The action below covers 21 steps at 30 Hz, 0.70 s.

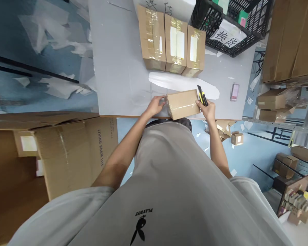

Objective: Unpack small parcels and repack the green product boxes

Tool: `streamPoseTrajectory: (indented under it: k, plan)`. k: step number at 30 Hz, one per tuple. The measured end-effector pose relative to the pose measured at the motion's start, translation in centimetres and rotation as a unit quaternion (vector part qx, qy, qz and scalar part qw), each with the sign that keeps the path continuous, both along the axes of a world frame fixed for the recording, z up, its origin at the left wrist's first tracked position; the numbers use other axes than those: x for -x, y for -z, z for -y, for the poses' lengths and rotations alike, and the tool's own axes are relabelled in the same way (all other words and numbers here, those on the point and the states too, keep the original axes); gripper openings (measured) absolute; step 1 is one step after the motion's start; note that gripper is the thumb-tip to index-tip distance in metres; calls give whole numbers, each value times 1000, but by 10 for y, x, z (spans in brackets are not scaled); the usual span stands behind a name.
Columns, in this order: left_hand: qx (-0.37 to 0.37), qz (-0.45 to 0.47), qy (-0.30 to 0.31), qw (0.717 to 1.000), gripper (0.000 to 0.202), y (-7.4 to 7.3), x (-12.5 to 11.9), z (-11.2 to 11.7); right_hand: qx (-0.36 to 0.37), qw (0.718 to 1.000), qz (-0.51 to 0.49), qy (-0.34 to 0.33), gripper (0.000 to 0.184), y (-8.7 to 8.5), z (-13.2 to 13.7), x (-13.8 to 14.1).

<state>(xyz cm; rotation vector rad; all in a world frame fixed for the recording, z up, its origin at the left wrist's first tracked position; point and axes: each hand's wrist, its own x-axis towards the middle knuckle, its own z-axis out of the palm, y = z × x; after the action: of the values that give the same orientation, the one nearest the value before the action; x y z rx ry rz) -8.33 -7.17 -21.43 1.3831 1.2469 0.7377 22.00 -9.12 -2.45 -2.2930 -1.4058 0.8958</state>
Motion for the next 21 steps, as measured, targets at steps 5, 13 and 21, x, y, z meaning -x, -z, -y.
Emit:
streamPoseTrajectory:
  k: [5,13,21]
  plan:
    - [17,20,-48,998,46,-64,14,-11,-16,990,130,-51,53,-20,16,23]
    - [39,43,-52,997,38,-97,5,-19,7,975,104,-195,70,-48,75,70]
    - [15,37,-43,998,31,-92,9,-14,65,962,50,-262,70,-43,87,100]
